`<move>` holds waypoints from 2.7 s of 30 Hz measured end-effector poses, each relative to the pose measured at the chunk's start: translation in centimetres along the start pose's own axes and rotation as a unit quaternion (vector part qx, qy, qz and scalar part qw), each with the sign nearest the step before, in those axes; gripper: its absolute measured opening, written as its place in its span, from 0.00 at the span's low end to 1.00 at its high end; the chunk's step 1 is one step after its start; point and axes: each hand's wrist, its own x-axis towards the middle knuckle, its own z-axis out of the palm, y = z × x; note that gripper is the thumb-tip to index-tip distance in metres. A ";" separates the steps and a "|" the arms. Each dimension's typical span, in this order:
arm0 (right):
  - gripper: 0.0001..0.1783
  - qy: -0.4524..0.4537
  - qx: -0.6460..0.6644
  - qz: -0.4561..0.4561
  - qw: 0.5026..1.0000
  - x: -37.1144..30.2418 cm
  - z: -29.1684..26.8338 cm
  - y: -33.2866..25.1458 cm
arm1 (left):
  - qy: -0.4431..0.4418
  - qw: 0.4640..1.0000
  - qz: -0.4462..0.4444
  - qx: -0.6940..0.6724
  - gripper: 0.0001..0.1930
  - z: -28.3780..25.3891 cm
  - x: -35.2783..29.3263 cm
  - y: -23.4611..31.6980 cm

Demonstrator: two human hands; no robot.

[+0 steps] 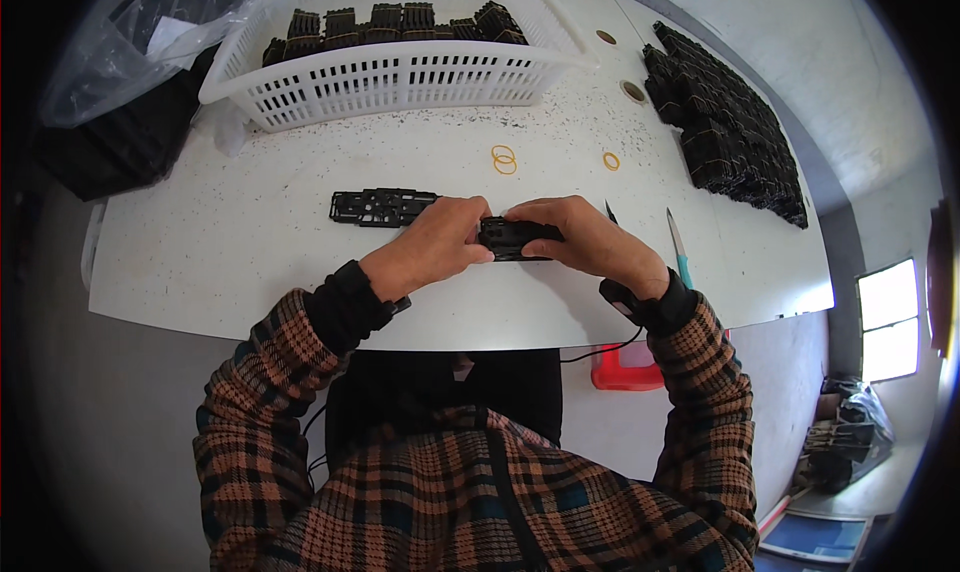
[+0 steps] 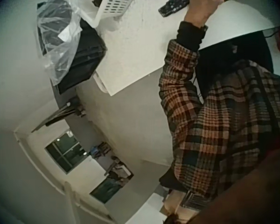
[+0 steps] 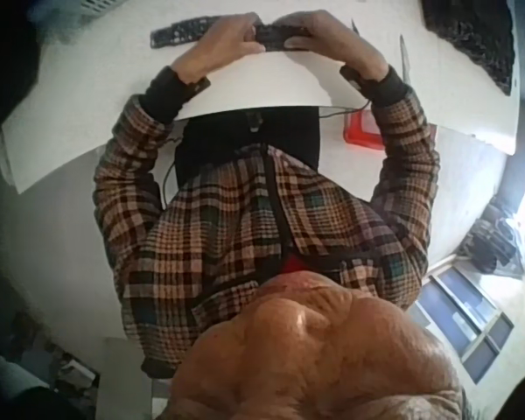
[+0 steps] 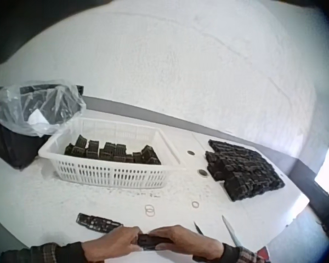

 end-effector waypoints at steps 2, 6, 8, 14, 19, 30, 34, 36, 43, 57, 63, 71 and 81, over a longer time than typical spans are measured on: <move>0.24 -0.006 -0.007 -0.009 1.000 0.1 0.0 -0.1 | -0.001 1.000 -0.002 0.008 0.18 0.0 0.0 -0.1; 0.25 -0.015 -0.019 0.011 1.000 0.2 0.0 -0.5 | -0.004 1.000 0.012 0.009 0.19 -0.1 -0.1 -0.6; 0.26 -0.005 -0.008 0.017 1.000 0.2 0.0 -0.6 | -0.012 1.000 0.001 -0.015 0.20 -0.4 -0.3 -0.7; 0.27 -0.006 -0.005 0.038 0.999 0.3 0.4 -0.2 | -0.060 0.996 -0.014 -0.062 0.23 -0.9 -1.4 -1.2; 0.27 -0.004 0.012 0.043 0.999 0.6 0.5 -0.5 | -0.060 0.993 -0.032 -0.096 0.25 -0.6 -2.5 -1.8; 0.31 -0.036 -0.037 0.058 0.997 0.9 0.3 -0.8 | -0.076 0.988 -0.032 -0.128 0.09 -0.7 -2.3 -1.6; 0.31 -0.036 -0.036 0.063 0.997 1.1 0.4 -0.6 | -0.088 0.983 -0.059 -0.150 0.09 -1.1 -2.5 -1.3; 0.30 -0.039 -0.032 0.071 0.996 1.1 0.3 -0.7 | -0.087 0.983 -0.059 -0.153 0.09 -0.9 -2.4 -1.4; 0.31 -0.037 -0.036 0.074 0.996 1.3 0.3 -0.7 | -0.052 0.989 -0.016 -0.135 0.09 0.2 -2.5 -1.9; 0.31 -0.012 -0.034 0.016 0.999 0.7 0.5 -0.8 | 0.071 0.997 -0.013 -0.022 0.17 1.5 -1.2 -0.7; 0.30 -0.001 0.006 0.042 0.999 0.3 0.3 -0.7 | 0.072 0.997 -0.037 -0.013 0.15 1.5 -1.3 -0.1; 0.30 0.012 0.008 0.054 0.998 -0.3 0.3 -0.6 | 0.073 0.996 -0.049 -0.005 0.17 1.6 -1.2 0.0; 0.29 0.033 -0.024 0.029 0.999 -0.1 0.5 -0.7 | 0.071 0.996 -0.048 0.022 0.15 1.7 -1.0 -0.3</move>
